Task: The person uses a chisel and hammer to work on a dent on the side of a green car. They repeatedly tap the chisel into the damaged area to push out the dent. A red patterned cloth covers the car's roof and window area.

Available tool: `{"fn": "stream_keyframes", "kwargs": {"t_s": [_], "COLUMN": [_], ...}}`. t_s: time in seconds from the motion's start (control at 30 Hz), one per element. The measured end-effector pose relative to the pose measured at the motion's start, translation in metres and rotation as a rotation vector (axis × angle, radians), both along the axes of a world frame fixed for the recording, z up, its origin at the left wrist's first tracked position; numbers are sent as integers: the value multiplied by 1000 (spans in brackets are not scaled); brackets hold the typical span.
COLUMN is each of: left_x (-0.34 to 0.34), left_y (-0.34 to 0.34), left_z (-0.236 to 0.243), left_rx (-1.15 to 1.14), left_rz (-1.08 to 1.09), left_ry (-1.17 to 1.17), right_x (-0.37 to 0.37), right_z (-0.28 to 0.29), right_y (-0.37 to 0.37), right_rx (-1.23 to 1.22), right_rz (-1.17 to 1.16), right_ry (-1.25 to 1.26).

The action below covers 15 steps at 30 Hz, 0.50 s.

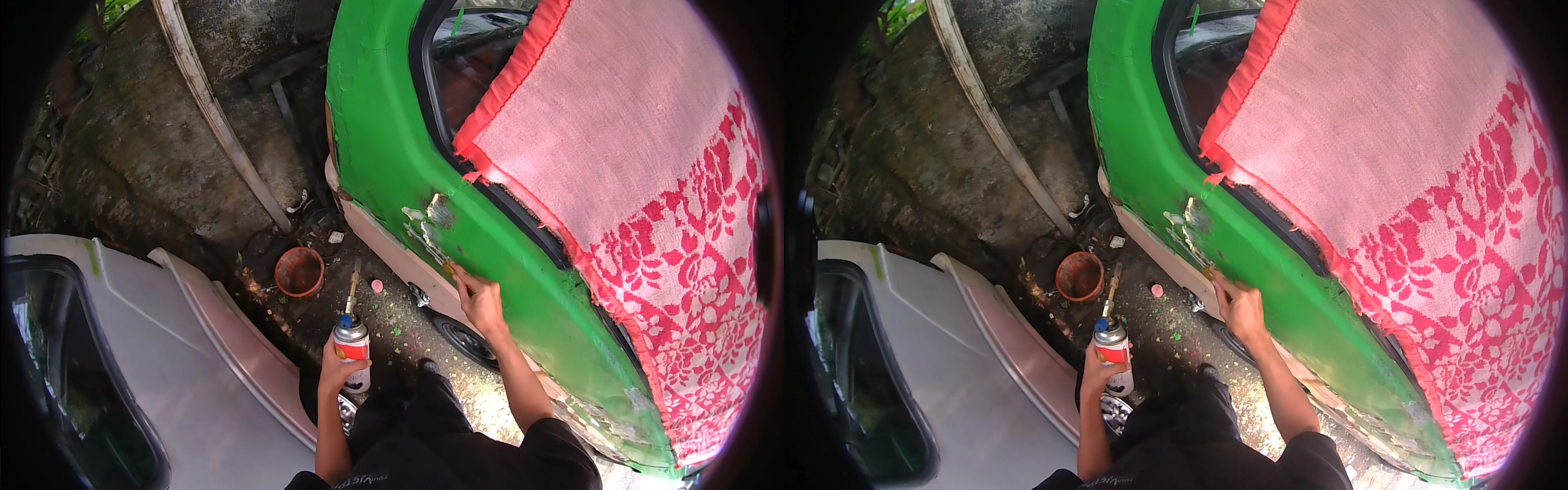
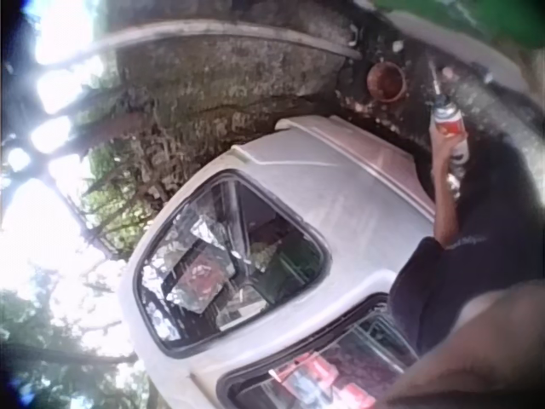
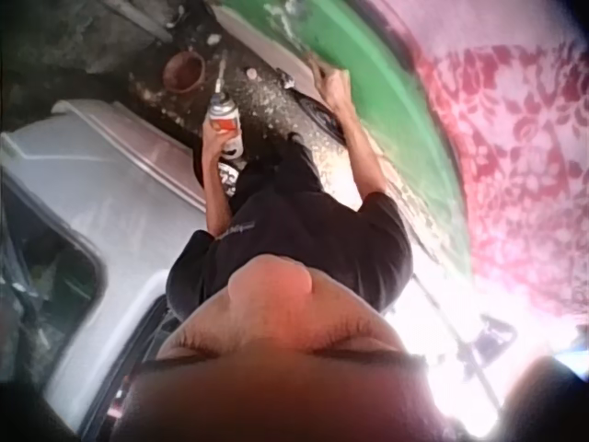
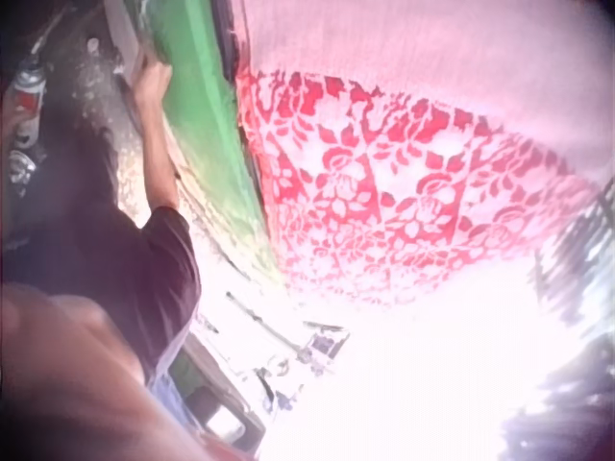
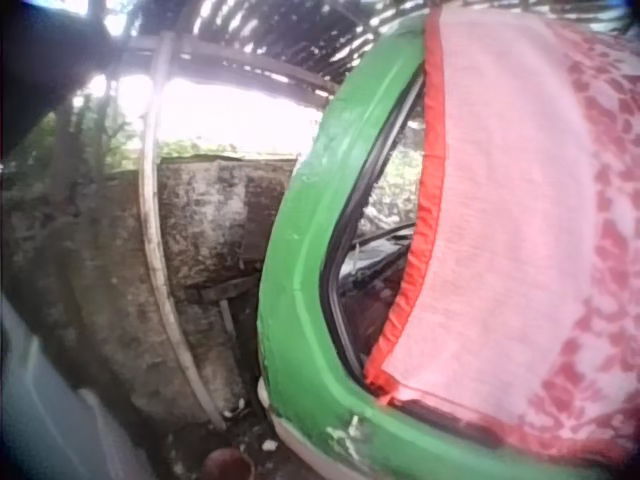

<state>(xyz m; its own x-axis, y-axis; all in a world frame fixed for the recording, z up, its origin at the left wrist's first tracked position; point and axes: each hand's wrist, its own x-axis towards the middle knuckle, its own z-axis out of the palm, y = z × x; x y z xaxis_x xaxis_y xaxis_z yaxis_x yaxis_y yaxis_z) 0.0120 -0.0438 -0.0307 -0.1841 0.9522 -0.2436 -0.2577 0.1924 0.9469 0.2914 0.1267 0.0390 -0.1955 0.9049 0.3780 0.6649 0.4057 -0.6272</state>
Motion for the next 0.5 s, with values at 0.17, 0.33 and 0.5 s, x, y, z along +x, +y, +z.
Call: {"fn": "stream_keyframes", "kwargs": {"t_s": [0.17,0.33,0.5], "left_x": [0,-1,2], "left_y": [9,12,13], "left_z": [-7,-6,7], "left_rx": [36,38,19], "left_rz": [-19,-7,-36], "left_ry": [20,6,-21], "right_x": [5,0,1], "right_z": [-6,3,8], "right_y": [2,3,2], "right_rx": [35,55,-30], "right_rz": [-4,0,11], "right_ry": [-44,-111,-151]}}
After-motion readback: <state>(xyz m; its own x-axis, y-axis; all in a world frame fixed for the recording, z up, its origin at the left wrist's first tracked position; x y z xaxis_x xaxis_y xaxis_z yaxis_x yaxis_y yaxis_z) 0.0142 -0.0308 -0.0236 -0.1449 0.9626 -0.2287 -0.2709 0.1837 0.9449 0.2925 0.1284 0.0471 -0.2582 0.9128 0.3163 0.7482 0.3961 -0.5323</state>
